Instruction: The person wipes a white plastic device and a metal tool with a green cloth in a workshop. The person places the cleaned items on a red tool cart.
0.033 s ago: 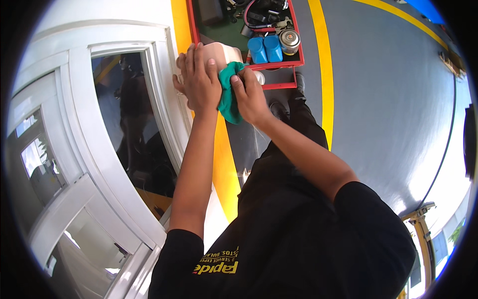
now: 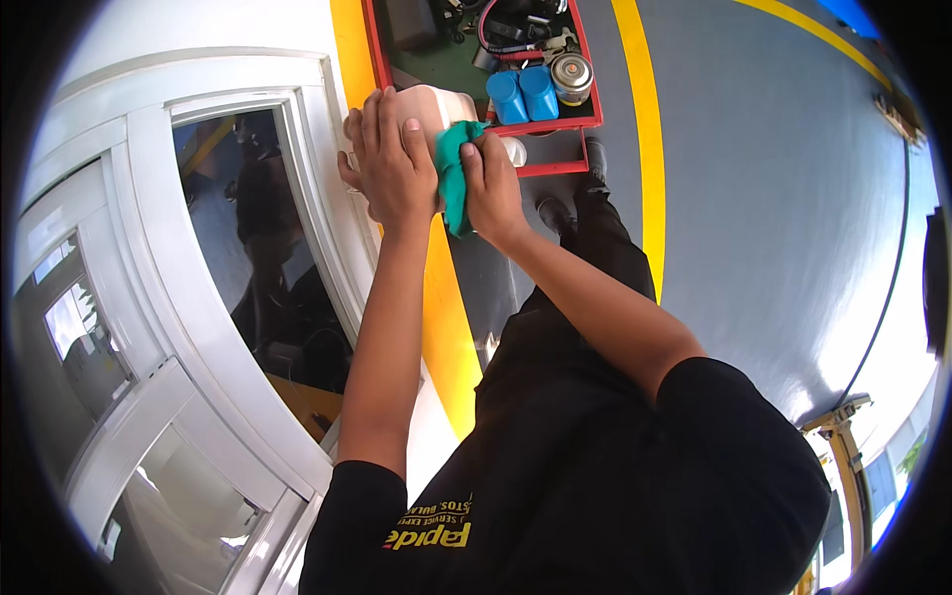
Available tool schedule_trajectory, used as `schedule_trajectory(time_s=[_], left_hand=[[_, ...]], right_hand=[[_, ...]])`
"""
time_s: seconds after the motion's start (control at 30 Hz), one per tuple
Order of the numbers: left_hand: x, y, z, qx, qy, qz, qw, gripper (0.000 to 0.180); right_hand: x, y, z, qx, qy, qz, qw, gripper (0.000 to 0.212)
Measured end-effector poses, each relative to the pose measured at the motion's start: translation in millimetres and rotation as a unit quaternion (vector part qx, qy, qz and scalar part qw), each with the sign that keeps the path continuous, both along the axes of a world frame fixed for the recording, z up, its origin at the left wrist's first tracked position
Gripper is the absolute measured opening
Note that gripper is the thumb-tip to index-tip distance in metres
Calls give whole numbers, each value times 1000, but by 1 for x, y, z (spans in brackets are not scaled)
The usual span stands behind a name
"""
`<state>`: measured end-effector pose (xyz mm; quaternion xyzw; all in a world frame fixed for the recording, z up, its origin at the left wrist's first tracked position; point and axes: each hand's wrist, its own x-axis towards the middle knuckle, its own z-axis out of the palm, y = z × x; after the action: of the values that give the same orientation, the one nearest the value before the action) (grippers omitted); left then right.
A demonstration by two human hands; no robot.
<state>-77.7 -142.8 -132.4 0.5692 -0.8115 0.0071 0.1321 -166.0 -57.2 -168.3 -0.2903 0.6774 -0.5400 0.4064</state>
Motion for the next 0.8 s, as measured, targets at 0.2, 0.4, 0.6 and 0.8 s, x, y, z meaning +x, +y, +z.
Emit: schedule_trajectory(time_s=[0.2,0.4,0.6,0.8], left_hand=[[-1,-3,4,-18,-9,-6,1000,48],[1,-1,4,-22,-18,-8,1000,48],[3,-3,1,-14,-4,-11,1000,48],[-2,-3,7,-20,-12,-18,1000,49]], right_hand=[[-1,-2,-59,117,51,-8,992,21],[-1,-14,-52,120,-5,-47,992,19],[-2,-7,-1,-4,-87,-48,995,20],[-6,-17,-65,97,3,-64,993,21]])
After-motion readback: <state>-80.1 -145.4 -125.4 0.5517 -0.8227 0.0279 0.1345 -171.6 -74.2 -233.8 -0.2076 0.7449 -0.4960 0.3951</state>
